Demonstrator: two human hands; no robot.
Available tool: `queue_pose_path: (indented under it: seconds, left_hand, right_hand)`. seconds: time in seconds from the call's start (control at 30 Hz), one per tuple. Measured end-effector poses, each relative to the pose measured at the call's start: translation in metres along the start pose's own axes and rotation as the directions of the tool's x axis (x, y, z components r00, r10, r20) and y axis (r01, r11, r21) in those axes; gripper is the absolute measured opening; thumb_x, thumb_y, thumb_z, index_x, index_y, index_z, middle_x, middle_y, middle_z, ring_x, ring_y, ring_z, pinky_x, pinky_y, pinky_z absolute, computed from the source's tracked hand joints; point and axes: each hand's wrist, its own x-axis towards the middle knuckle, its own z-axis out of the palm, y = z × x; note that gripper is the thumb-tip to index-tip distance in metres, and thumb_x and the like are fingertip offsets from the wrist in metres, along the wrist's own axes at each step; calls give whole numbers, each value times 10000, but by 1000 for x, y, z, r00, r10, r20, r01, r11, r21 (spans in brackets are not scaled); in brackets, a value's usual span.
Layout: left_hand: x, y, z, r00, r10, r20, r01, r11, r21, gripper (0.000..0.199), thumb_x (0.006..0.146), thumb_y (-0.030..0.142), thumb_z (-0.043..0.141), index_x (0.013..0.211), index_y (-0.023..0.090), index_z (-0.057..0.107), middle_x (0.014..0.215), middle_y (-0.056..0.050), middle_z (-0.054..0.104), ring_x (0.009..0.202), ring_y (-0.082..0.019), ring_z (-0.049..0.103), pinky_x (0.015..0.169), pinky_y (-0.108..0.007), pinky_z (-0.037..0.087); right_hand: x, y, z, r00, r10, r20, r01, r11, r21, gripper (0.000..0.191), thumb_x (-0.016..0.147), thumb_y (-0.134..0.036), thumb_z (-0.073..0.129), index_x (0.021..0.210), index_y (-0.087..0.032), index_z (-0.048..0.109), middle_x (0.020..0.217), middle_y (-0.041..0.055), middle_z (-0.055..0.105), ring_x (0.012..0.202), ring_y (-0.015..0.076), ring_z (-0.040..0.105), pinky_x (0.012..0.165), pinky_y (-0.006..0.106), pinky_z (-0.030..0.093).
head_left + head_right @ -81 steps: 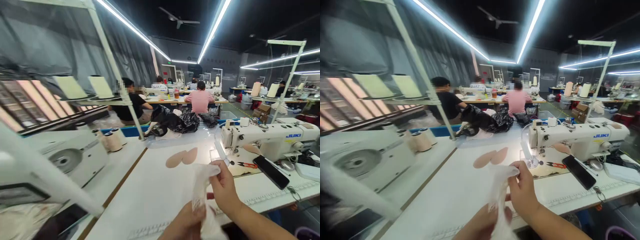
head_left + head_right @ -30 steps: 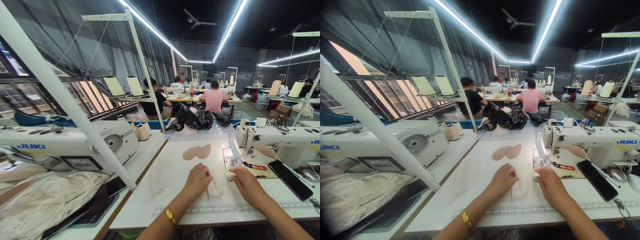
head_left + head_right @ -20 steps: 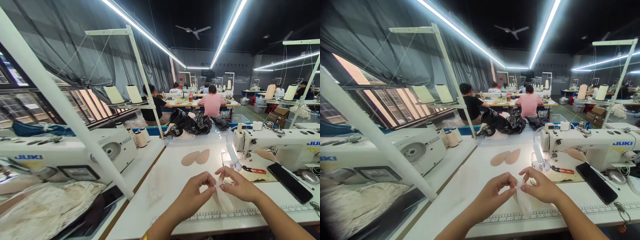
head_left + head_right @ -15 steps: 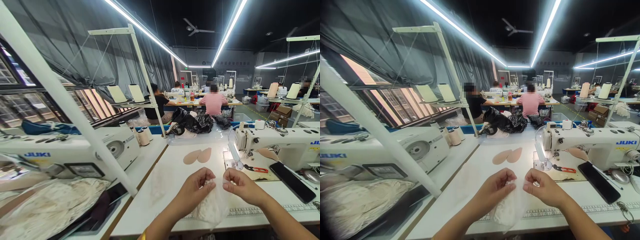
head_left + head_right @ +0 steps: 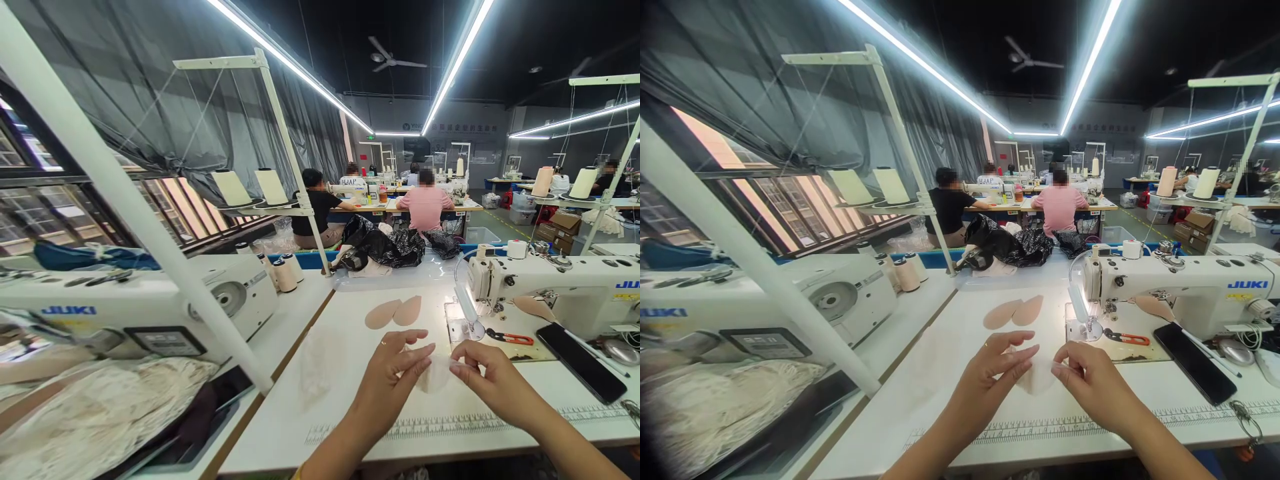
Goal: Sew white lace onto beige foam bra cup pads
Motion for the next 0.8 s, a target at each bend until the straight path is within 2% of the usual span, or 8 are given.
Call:
queue_pose_path:
  seconds: [0.17, 0.27, 0.37, 0.43, 0.5, 0.57, 0.7, 0.8]
  left_hand:
    - [-3, 5, -2, 1000, 15, -13, -15, 999, -51, 227, 1002, 444, 651, 1094, 393, 852, 1124, -71, 788, 1107, -309, 657, 1007, -454, 502]
    - [-3, 9, -4, 995, -90, 37, 93, 990, -108, 278, 988, 499, 653, 1045, 325, 862, 978, -80, 794, 985, -300, 688, 952, -427, 512]
    - [-3, 10, -3, 973, -205, 104, 220, 960, -172, 346, 970, 536, 645, 1022, 263, 850, 984, -79, 785, 944, -283, 684, 873, -375, 511]
    - [-3, 10, -1, 955, -257, 147, 284, 936, -206, 370, 949, 552, 656, 1008, 233, 834, 939, -71, 768, 869, -256, 662, 785, -339, 497]
    - [-2, 10, 3, 941, -282, 185, 320, 920, -226, 371, 933, 553, 672, 959, 213, 821, 860, -61, 739, 803, -233, 633, 733, -321, 481]
    - [-1, 12, 6, 947, -263, 186, 304, 922, -241, 340, 923, 527, 694, 898, 212, 818, 884, -65, 738, 860, -244, 647, 808, -340, 498]
    - [1, 17, 9, 951, -270, 149, 304, 901, -310, 260, 890, 478, 751, 854, 235, 838, 1214, -84, 733, 1196, -312, 622, 1074, -398, 440]
    - [1, 18, 9, 924, -330, 194, 382, 814, -438, 314, 874, 519, 775, 833, 208, 797, 1158, -83, 746, 1155, -288, 624, 1054, -379, 448]
  right_hand:
    - [-3, 7, 0, 991, -107, -82, 100, 992, -75, 316, 1044, -441, 550, 813, -237, 621, 801, 6, 554, 784, 210, 540, 735, 339, 439]
    - [-7, 9, 0, 978, -184, -95, 180, 982, -48, 351, 1057, -461, 548, 794, -240, 622, 927, 41, 594, 908, 232, 598, 813, 357, 501]
    - [-11, 10, 1, 970, -197, -140, 204, 979, 31, 397, 1056, -481, 545, 749, -238, 611, 1048, 69, 640, 995, 253, 630, 868, 371, 523]
    - [-12, 10, 3, 967, -163, -193, 190, 974, 128, 415, 1048, -501, 563, 735, -235, 621, 1049, 67, 676, 984, 254, 648, 898, 372, 516]
    - [-12, 11, 6, 972, -93, -217, 145, 960, 238, 426, 1031, -541, 591, 746, -231, 655, 951, 53, 703, 890, 236, 650, 844, 351, 510]
    - [-11, 12, 10, 974, -20, -225, 95, 941, 326, 460, 995, -598, 628, 731, -222, 651, 814, 39, 692, 779, 216, 617, 741, 326, 490]
    - [-8, 10, 13, 964, 109, -243, 7, 901, 433, 475, 927, -650, 702, 766, -239, 527, 613, -31, 591, 628, 174, 539, 666, 296, 453]
    - [-8, 9, 12, 962, 193, -191, -77, 869, 489, 481, 882, -694, 724, 875, -243, 560, 603, -67, 535, 555, 152, 514, 583, 272, 437]
